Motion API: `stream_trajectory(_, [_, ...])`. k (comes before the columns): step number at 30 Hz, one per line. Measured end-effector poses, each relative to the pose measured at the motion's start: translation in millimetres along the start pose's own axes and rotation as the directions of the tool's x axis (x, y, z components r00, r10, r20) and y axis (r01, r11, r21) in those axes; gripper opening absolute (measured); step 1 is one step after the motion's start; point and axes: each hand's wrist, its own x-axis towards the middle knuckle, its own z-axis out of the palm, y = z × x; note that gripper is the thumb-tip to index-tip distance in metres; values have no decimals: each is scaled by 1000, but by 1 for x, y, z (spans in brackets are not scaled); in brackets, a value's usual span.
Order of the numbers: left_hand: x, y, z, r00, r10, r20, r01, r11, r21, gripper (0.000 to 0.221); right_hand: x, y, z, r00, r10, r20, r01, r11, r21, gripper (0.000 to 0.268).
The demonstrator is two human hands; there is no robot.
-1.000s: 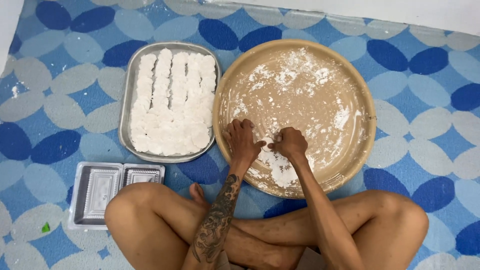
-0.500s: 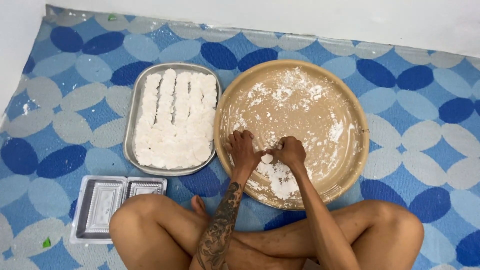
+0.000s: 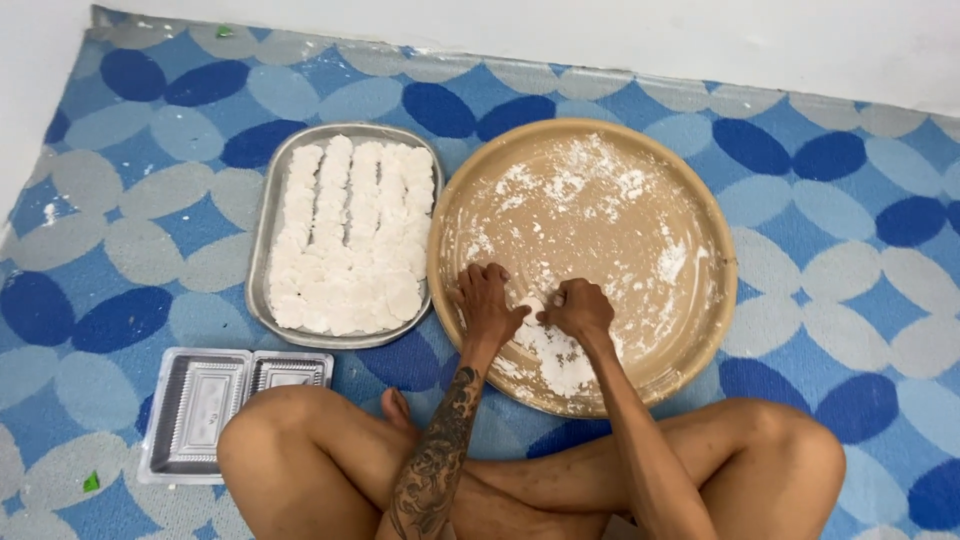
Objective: Rolling small pieces of white dough into uniform balls and organizing them in a metal tray.
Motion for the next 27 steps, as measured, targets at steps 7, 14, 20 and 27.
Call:
stream_trajectory(7, [-3, -4, 1, 1000, 16, -27, -15, 1000, 12, 60, -5, -8, 1, 999, -18, -31, 16, 999, -50, 20])
stream_trajectory(14, [-8, -3, -10, 999, 26, -19, -26, 1000, 18, 59, -1, -11, 0, 1000, -21, -13, 21, 1000, 4, 18])
stream_trajectory(20, [-5, -6, -11, 1000, 4, -24, -3, 1000, 19, 60, 11, -10, 2, 999, -39, -21, 38, 997, -61, 24])
stream_trajectory(27, [0, -17, 0, 999, 31, -37, -30, 999, 43, 65, 5, 1, 19, 1000, -22, 16, 22, 999, 34, 28])
